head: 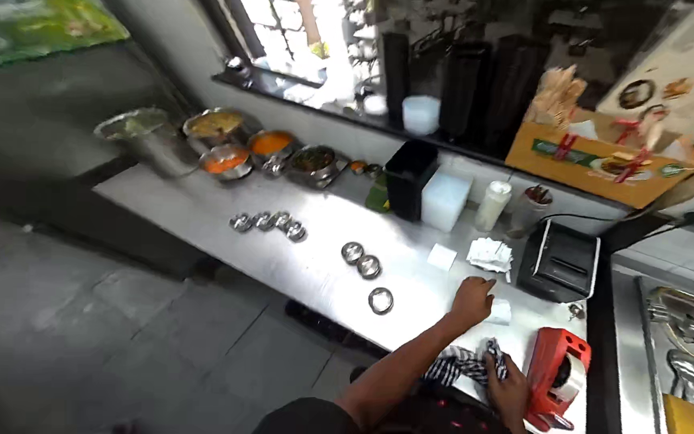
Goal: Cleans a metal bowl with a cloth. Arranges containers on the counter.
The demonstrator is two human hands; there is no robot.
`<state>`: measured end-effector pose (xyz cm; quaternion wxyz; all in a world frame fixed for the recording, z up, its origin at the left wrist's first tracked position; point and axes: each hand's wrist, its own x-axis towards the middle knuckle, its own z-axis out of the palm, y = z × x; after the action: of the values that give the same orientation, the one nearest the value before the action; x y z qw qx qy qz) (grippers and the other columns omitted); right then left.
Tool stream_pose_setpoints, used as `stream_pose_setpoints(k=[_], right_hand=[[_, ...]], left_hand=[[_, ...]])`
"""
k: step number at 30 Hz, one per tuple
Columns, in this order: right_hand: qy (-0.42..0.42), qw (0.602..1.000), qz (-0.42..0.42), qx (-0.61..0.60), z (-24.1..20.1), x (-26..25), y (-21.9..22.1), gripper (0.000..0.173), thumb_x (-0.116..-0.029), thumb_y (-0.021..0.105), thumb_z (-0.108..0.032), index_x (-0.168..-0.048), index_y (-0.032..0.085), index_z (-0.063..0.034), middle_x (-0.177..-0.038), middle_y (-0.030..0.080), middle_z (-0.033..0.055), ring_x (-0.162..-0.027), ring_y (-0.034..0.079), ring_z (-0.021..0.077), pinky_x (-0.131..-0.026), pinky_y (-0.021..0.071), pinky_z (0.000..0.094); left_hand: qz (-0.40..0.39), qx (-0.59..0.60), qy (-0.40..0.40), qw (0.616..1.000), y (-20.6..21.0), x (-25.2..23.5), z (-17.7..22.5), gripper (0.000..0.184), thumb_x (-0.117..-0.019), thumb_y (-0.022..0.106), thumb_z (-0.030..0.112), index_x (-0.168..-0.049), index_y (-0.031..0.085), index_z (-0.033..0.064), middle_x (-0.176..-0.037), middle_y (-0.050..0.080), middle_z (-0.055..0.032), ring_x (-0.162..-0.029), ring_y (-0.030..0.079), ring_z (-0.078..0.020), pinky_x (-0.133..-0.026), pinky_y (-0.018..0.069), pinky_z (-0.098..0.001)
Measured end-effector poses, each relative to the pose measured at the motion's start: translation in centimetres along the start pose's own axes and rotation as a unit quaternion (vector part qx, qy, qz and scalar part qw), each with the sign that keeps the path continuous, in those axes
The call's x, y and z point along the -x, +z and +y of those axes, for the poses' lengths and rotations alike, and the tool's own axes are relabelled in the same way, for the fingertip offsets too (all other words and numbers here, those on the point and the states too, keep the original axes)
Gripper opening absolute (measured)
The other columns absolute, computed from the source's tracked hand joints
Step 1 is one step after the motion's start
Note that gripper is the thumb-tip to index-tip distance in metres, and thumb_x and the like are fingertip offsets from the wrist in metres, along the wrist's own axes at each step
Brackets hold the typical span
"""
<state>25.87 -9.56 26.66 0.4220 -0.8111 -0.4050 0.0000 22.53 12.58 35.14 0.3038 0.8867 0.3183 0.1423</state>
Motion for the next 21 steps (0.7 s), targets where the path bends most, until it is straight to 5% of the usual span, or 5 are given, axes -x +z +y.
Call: stream_pose_setpoints(k=[3,7,10,13,21], right_hand=[[-0.023,1.0,-0.006,0.01,0.2,-0.1,0.1,0.04,-0.0939,0.067,-0.041,-0.105,0.076,-0.0038,-0.09,0.076,0.0082,-0.081,0.073,0.0171,-0.076,0.0606,0.0418],[-0.03,0.998,-0.027,0.038,0.0,-0.2,-0.1,0.042,-0.0951,0.063,-0.044,-0.105,0.076,-0.0055,-0.089,0.076,0.0082,-0.079,0.073,0.0182,-0.073,0.0599,0.0433],[-0.03,0.998,-0.03,0.046,0.1,-0.2,0.2,0.045,-0.0961,0.061,-0.048,-0.106,0.076,-0.0067,-0.086,0.076,0.0074,-0.077,0.072,0.0175,-0.071,0.0591,0.0434],[-0.024,0.997,-0.038,0.06,-0.4,-0.1,0.0,0.046,-0.0968,0.06,-0.048,-0.11,0.076,-0.0077,-0.09,0.076,0.0071,-0.08,0.073,0.0169,-0.073,0.0595,0.0434],[-0.076,0.994,-0.035,0.075,-0.6,0.5,0.7,0.049,-0.0995,0.058,-0.045,-0.118,0.074,-0.0035,-0.098,0.078,0.0099,-0.085,0.076,0.02,-0.076,0.0616,0.0442]], left_hand=[[0.042,0.04,0.001,0.998,-2.6,6.6,-2.5,0.029,-0.1054,0.051,0.028,-0.116,0.074,0.015,-0.084,0.075,-0.0066,-0.079,0.073,-0.0236,-0.074,0.0594,-0.0499],[0.224,0.005,-0.144,0.964,-4.8,15.4,-7.7,0.033,-0.1007,0.061,0.036,-0.125,0.073,0.0174,-0.074,0.071,-0.0051,-0.063,0.067,-0.0212,-0.063,0.0584,-0.0474],[0.329,-0.032,-0.237,0.914,-6.4,18.7,-12.2,0.062,-0.088,0.075,0.046,-0.14,0.061,0.015,-0.104,0.071,-0.0091,-0.091,0.069,-0.0275,-0.077,0.0591,-0.0515],[0.296,-0.033,-0.273,0.915,-6.7,19.4,-15.8,0.097,-0.0771,0.082,0.054,-0.155,0.041,0.0151,-0.133,0.06,-0.0133,-0.115,0.06,-0.0342,-0.091,0.0529,-0.0559],[0.263,-0.066,-0.21,0.939,-7.6,14.5,-17.1,0.078,-0.0824,0.081,0.051,-0.145,0.055,0.0129,-0.136,0.058,-0.0154,-0.111,0.06,-0.0364,-0.085,0.0516,-0.0554]])
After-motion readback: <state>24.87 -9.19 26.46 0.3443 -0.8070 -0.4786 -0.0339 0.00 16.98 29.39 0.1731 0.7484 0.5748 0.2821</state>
